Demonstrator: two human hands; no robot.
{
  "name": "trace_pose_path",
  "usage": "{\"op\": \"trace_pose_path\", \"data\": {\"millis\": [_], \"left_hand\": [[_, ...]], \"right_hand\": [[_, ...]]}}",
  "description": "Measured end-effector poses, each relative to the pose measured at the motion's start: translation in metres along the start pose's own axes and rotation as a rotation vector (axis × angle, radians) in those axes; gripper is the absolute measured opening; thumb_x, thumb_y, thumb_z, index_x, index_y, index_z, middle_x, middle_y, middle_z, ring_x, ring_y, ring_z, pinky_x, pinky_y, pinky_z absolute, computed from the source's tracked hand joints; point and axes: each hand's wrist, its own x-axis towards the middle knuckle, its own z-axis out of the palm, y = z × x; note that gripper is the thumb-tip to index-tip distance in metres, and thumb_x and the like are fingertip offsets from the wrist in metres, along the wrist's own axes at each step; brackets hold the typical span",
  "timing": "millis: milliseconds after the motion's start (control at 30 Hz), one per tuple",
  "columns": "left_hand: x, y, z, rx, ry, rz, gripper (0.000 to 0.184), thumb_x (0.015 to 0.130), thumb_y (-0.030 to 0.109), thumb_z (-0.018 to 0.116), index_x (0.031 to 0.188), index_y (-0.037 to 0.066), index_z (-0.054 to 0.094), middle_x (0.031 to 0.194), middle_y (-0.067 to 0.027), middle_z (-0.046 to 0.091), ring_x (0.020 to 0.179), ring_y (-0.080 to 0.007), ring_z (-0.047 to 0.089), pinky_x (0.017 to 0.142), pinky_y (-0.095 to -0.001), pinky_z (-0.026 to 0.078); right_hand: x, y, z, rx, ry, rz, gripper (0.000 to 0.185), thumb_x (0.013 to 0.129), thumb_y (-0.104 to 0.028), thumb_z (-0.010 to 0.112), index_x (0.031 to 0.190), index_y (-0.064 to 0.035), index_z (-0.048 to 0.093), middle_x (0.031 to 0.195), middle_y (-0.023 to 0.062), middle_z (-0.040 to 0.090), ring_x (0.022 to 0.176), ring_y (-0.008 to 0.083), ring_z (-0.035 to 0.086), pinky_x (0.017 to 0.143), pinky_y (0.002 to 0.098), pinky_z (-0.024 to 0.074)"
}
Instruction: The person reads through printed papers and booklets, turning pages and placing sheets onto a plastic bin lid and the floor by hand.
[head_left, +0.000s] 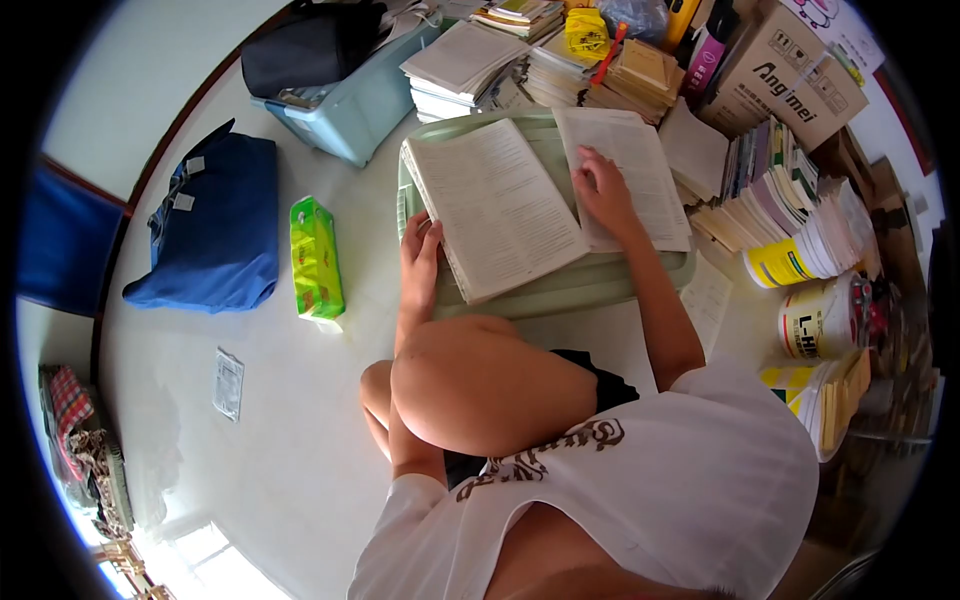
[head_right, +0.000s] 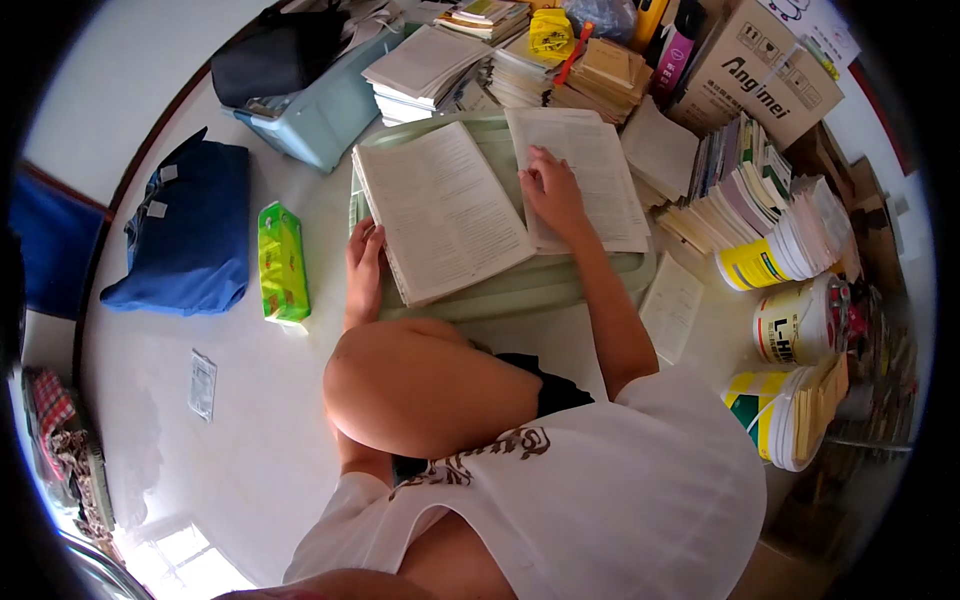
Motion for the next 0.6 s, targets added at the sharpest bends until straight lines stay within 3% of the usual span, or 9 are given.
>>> {"op": "trace_pose_path", "data": {"millis": [133,200,400,533,600], "left_hand": [[0.002,0.000,-0.001,-0.031,-0.016,-0.011,0.041,0.106,0.020,0.056,0.138,-0.005,0.048,0.116,-0.0114,0.068,0.105,-0.0170,0.064,0.094,-0.0335,0.052],[0.001,0.000,-0.003,-0.037,-0.019,-0.019,0.041,0.106,0.020,0.056,0.138,-0.005,0.048,0.118,-0.0119,0.068,0.106,-0.0173,0.064,0.094,-0.0335,0.052],[0.003,-0.002,-0.006,-0.126,-0.051,-0.024,0.043,0.105,0.018,0.058,0.140,-0.005,0.046,0.126,-0.0145,0.066,0.113,-0.0188,0.064,0.098,-0.0344,0.051],[0.006,-0.003,-0.009,-0.158,-0.052,-0.039,0.043,0.105,0.016,0.058,0.141,-0.003,0.046,0.128,-0.0140,0.066,0.114,-0.0192,0.064,0.099,-0.0339,0.051],[0.005,-0.003,-0.009,-0.171,-0.063,-0.039,0.043,0.105,0.016,0.058,0.141,-0.002,0.046,0.128,-0.0136,0.066,0.114,-0.0191,0.063,0.099,-0.0334,0.051]], "right_hand": [[0.002,-0.045,-0.005,0.331,-0.008,0.221,0.020,0.098,-0.020,0.065,0.099,-0.0004,0.060,0.132,0.0200,0.065,0.127,0.0386,0.059,0.108,0.0469,0.0454],[-0.002,-0.069,0.007,0.350,0.036,-0.017,0.023,0.097,-0.015,0.067,0.112,-0.0004,0.059,0.129,0.0214,0.064,0.122,0.0368,0.062,0.102,0.0410,0.0495],[-0.012,-0.150,0.048,0.650,-0.217,-0.042,0.044,0.094,-0.017,0.072,0.130,-0.0038,0.052,0.143,0.0217,0.055,0.130,0.0359,0.057,0.108,0.0436,0.0452],[-0.018,-0.161,0.084,0.694,-0.164,-0.112,0.049,0.091,-0.018,0.075,0.133,-0.0046,0.051,0.145,0.0232,0.053,0.134,0.0382,0.054,0.111,0.0446,0.0422],[-0.020,-0.165,0.087,0.697,-0.153,-0.046,0.053,0.090,-0.019,0.076,0.133,-0.0037,0.050,0.144,0.0259,0.052,0.134,0.0398,0.053,0.113,0.0451,0.0410]]}}
